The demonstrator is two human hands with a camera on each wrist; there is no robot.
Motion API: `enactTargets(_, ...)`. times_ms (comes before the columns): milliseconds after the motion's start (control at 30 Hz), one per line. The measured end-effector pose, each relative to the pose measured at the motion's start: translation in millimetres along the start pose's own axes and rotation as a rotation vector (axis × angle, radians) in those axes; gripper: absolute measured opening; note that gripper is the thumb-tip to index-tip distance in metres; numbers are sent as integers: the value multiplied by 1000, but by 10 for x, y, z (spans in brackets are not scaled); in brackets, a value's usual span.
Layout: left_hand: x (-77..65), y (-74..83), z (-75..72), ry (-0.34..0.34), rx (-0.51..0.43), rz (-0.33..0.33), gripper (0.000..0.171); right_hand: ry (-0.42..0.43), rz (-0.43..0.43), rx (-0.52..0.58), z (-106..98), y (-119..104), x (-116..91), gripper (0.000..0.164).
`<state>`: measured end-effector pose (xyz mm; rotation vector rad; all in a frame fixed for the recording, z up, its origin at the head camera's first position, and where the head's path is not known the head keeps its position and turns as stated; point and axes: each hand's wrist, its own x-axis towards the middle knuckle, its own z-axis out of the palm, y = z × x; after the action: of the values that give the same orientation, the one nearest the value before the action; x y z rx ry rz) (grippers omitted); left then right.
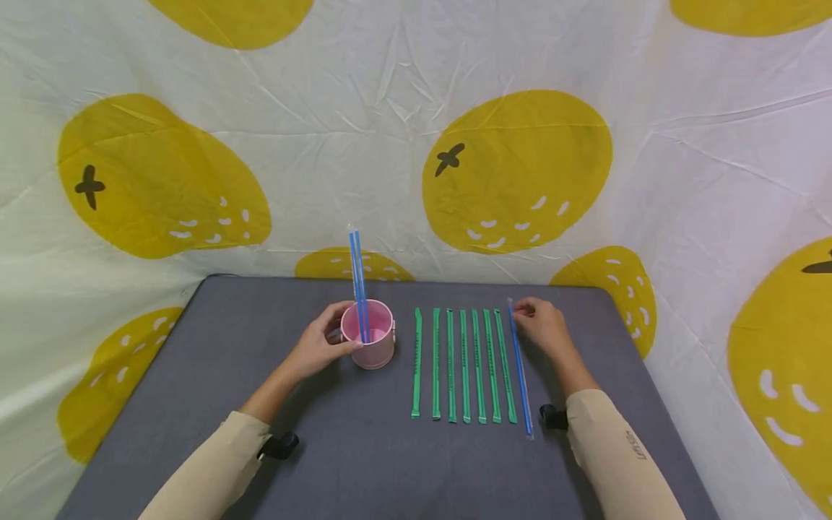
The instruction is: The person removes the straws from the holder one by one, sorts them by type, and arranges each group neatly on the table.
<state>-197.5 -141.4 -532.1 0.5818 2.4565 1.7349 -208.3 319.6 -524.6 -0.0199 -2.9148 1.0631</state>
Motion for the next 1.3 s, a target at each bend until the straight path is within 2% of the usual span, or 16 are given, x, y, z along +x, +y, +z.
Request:
enactTargets(200, -1, -13, 0, -1, -2, 10, 80, 23, -84, 13, -67, -366, 24, 34)
enactTargets(367, -4, -11, -3, -3, -3, 23, 79, 11, -150, 120, 16, -681, 73, 33)
enactTargets(533, -13, -12, 1, -9, -18, 25, 78, 2, -201, 235, 173, -992, 125, 29)
enactTargets(700, -26, -19, 3, -1, -35, 29, 78, -58, -223, 295, 372, -1314, 208, 29)
enactTargets(967, -16, -17, -2, 2, -22, 31, 78, -146, -258, 355, 672, -1792, 456, 37)
enactTargets(1300, -14, 7, 3, -3, -36, 49, 78, -189, -279, 379, 966, -2259, 649, 40)
